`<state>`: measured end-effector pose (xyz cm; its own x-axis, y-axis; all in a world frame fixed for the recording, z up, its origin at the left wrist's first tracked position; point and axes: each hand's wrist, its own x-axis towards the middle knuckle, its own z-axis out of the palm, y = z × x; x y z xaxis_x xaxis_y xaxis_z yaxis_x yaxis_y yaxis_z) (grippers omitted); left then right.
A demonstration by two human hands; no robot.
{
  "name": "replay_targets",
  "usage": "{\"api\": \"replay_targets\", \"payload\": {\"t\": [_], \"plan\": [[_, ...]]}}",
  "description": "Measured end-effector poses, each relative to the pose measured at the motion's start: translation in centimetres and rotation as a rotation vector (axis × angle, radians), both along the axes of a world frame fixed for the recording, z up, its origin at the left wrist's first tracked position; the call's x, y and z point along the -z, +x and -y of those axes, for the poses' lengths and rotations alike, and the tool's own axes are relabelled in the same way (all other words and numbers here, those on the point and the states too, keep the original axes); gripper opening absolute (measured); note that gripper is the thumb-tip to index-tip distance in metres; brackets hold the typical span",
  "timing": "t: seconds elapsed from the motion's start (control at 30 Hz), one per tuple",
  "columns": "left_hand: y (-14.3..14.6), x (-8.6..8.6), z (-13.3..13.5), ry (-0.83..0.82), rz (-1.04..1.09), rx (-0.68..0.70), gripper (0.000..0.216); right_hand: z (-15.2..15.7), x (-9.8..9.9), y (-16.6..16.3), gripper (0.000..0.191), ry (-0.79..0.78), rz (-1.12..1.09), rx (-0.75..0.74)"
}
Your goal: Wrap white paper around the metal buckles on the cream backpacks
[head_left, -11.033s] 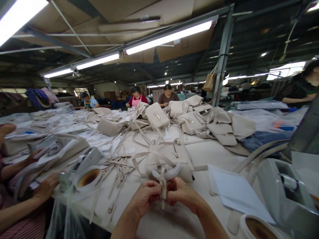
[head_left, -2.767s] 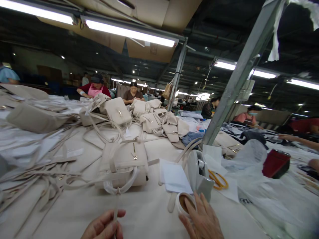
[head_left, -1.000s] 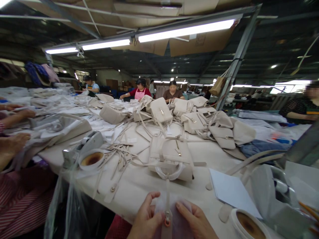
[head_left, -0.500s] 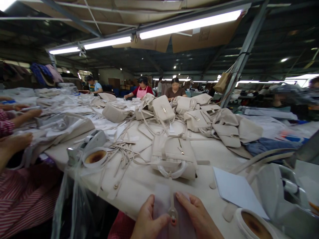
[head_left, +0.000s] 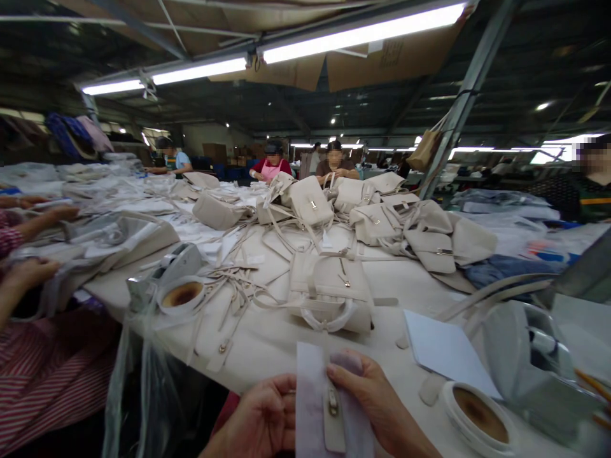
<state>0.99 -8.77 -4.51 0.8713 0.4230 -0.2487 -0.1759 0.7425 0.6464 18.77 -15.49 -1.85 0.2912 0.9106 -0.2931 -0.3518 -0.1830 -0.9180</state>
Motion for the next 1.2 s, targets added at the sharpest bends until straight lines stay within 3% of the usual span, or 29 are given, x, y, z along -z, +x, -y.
{"api": "replay_targets", "payload": {"t": [0.17, 0.37, 0.57, 0.73, 0.83, 0.97, 1.07, 1.2], "plan": [[1.3, -0.3, -0.1, 0.118, -0.181, -0.018, 0.026, -0.2, 0.3, -0.2, 0.03, 0.004, 0.022, 0.009], [3.8, 0.5, 0.8, 0.348, -0.388, -0.082, 0.04, -0.4, 0.6, -0.3, 0.031, -0.016, 0.067, -0.005], [4.5, 1.9, 1.0, 0.388, -0.347, -0.197, 0.04, 0.6, 0.3, -0.4, 0.04, -0.034, 0.076, 0.026], [4.3, 0.4, 1.9, 0.566, -0.406, -0.223, 0.035, 1.1, 1.0, -0.2, 0.041, 0.01, 0.219, 0.02], [4.1, -0.6, 2.0, 0.655, -0.383, -0.154, 0.025, 0.5, 1.2, 0.0, 0.041, 0.016, 0.28, 0.012], [4.3, -1.3, 0.9, 0.682, -0.349, -0.105, 0.016, -0.2, 0.6, 0.4, 0.043, 0.071, 0.339, -0.047], [5.0, -2.1, 0.2, 0.687, -0.337, -0.14, 0.012, 0.5, 0.2, 0.6, 0.043, 0.104, 0.292, 0.016], [6.2, -2.7, 0.9, 0.485, -0.338, -0.233, 0.016, 3.6, 1.7, 0.2, 0.049, 0.15, 0.052, 0.095]]}}
